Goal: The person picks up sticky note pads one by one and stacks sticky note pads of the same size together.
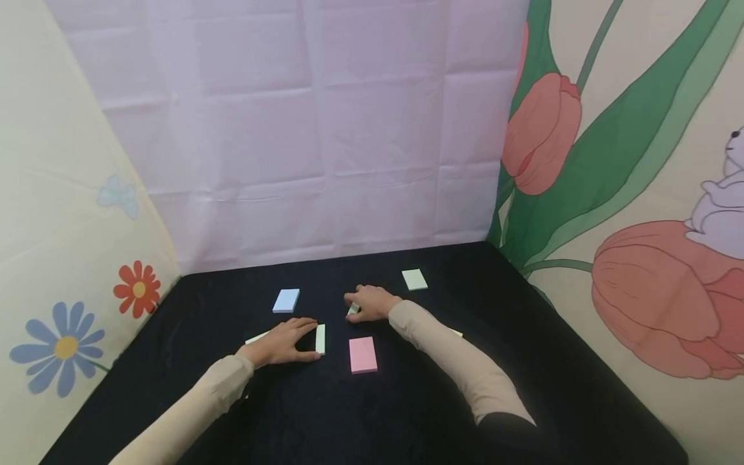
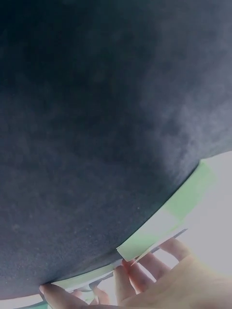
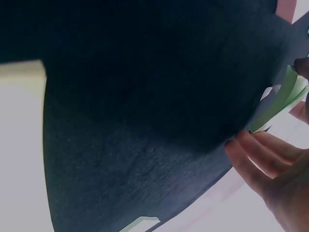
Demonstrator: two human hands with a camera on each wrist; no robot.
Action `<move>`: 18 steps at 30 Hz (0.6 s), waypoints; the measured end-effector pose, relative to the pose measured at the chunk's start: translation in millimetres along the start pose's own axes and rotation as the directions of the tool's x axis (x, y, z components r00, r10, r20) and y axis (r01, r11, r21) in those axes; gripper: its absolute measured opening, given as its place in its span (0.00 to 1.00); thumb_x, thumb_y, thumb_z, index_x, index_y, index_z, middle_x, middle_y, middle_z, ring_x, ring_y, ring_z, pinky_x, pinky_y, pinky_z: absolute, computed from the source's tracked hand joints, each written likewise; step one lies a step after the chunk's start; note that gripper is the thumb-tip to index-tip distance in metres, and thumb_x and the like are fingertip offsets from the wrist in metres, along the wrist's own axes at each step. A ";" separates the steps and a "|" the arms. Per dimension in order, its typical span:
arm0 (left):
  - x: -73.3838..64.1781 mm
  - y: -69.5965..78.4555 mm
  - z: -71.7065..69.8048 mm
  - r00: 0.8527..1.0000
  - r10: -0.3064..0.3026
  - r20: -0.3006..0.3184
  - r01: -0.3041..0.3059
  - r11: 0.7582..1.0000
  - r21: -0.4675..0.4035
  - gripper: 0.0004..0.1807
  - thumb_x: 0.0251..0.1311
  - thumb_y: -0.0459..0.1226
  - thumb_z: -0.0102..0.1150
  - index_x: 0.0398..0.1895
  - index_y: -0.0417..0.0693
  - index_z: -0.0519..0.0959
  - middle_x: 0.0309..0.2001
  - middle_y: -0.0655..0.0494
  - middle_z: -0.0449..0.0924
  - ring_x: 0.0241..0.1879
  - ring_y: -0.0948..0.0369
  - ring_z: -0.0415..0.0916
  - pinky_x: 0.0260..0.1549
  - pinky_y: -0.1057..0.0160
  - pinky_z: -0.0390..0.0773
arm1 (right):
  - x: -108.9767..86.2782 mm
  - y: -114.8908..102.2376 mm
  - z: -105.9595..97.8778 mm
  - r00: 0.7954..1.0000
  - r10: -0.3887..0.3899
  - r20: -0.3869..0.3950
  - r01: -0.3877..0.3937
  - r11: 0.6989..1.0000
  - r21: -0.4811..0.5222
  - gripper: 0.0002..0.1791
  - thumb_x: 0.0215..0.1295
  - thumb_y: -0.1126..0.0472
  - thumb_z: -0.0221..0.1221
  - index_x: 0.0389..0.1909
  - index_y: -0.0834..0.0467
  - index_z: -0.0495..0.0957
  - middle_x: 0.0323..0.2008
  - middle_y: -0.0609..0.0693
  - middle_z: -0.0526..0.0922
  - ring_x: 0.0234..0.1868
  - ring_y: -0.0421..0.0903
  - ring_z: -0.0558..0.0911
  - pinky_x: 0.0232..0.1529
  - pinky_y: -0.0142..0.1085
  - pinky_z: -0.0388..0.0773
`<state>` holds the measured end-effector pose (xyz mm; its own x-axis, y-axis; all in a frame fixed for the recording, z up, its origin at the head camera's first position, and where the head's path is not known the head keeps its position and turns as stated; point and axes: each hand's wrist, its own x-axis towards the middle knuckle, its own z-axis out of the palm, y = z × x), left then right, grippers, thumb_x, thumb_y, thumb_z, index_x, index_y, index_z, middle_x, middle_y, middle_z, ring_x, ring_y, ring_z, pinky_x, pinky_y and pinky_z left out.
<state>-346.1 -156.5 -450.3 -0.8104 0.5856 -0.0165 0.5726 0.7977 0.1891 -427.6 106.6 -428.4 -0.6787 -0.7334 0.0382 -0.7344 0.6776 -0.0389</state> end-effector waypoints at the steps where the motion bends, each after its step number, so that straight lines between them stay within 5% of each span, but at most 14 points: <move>1: -0.2 0.6 -0.6 1.000 -0.003 0.004 0.003 1.000 0.001 0.44 0.61 0.63 0.57 0.71 0.42 0.66 0.69 0.47 0.65 0.67 0.47 0.63 0.63 0.43 0.63 | -0.7 -1.3 -0.5 1.000 -0.010 -0.002 0.010 1.000 0.003 0.17 0.67 0.44 0.61 0.47 0.52 0.78 0.38 0.51 0.76 0.35 0.46 0.77 0.35 0.42 0.76; 18: 0.1 4.4 -3.5 1.000 -0.007 0.015 0.007 1.000 -0.002 0.43 0.61 0.62 0.58 0.70 0.42 0.68 0.69 0.46 0.66 0.67 0.47 0.63 0.62 0.43 0.63 | -3.2 -22.1 -8.6 0.996 -0.079 0.029 0.078 0.996 0.039 0.16 0.67 0.44 0.62 0.47 0.50 0.78 0.39 0.48 0.75 0.34 0.42 0.75 0.36 0.38 0.75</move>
<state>-344.1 -153.4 -446.1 -0.8126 0.5819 -0.0324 0.5665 0.8017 0.1907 -409.2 94.4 -419.0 -0.6184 -0.7858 0.0124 -0.7842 0.6160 -0.0752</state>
